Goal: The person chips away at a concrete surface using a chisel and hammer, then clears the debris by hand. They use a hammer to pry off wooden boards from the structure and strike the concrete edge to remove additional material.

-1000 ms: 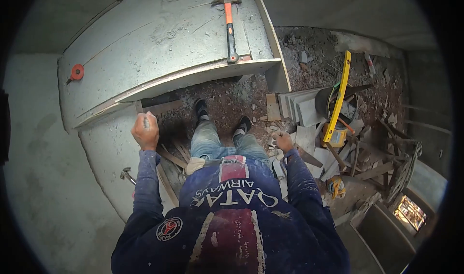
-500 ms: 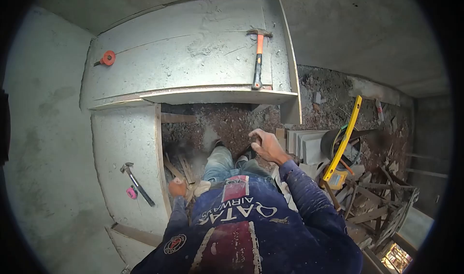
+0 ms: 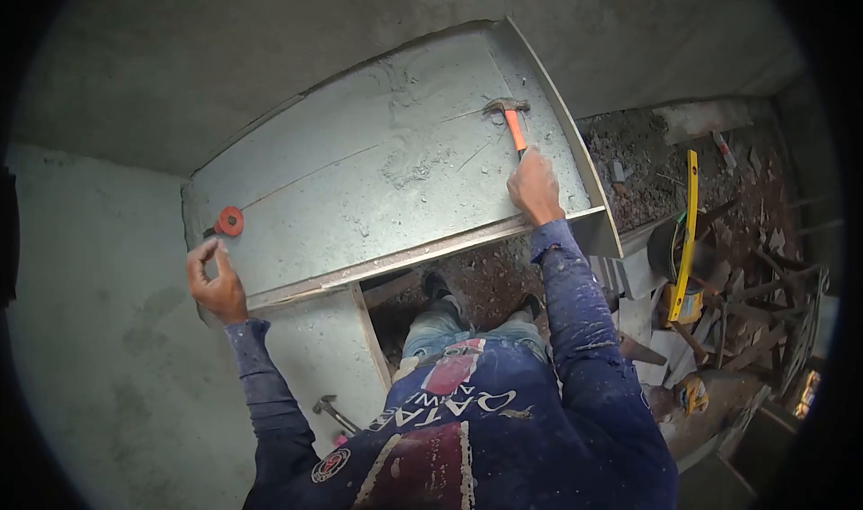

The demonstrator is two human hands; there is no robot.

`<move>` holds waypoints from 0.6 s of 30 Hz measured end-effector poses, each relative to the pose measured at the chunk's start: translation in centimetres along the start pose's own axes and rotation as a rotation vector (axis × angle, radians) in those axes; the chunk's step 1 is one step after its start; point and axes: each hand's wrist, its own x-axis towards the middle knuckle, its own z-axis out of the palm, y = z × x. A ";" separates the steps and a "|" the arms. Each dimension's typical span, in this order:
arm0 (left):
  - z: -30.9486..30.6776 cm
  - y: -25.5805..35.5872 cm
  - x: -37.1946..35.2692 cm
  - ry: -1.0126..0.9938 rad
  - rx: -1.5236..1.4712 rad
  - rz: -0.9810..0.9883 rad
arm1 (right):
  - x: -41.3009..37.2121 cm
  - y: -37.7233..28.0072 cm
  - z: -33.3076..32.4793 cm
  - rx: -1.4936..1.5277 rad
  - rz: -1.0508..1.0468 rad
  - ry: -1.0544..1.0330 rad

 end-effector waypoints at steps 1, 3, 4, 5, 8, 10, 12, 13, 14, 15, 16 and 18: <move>1.2 -0.5 4.1 0.049 -0.028 0.063 | 0.8 1.4 1.2 0.038 -0.088 0.082; 4.1 1.0 12.0 0.109 -0.052 0.236 | -0.2 -1.8 -1.8 0.686 0.049 0.003; 6.0 2.5 16.0 0.124 -0.049 0.352 | -0.7 -3.8 -3.2 1.327 0.149 -0.086; 8.1 3.9 19.7 0.138 -0.016 0.472 | -0.4 -5.8 -3.4 1.562 0.122 0.047; 15.3 7.1 29.3 0.248 0.103 0.773 | 1.8 -11.4 -2.3 1.967 0.126 0.120; 19.5 8.1 34.1 0.225 0.210 0.846 | 5.0 -14.3 1.2 2.116 0.135 0.167; 22.5 8.1 36.1 0.194 0.340 0.916 | 7.8 -18.4 4.4 2.143 0.292 0.226; 24.0 7.7 36.2 0.274 0.366 0.895 | 8.9 -20.2 5.5 2.126 0.401 0.218; 25.2 7.4 36.5 0.362 0.388 0.875 | 10.1 -21.5 7.8 2.034 0.436 0.064; 25.7 7.3 36.7 0.375 0.442 0.868 | 10.7 -22.1 8.8 1.939 0.465 -0.081; 25.9 7.2 37.0 0.367 0.435 0.899 | 11.3 -21.1 9.6 1.966 0.482 -0.071; 26.2 7.2 36.6 0.386 0.465 0.872 | 11.5 -17.8 8.5 2.017 0.368 -0.442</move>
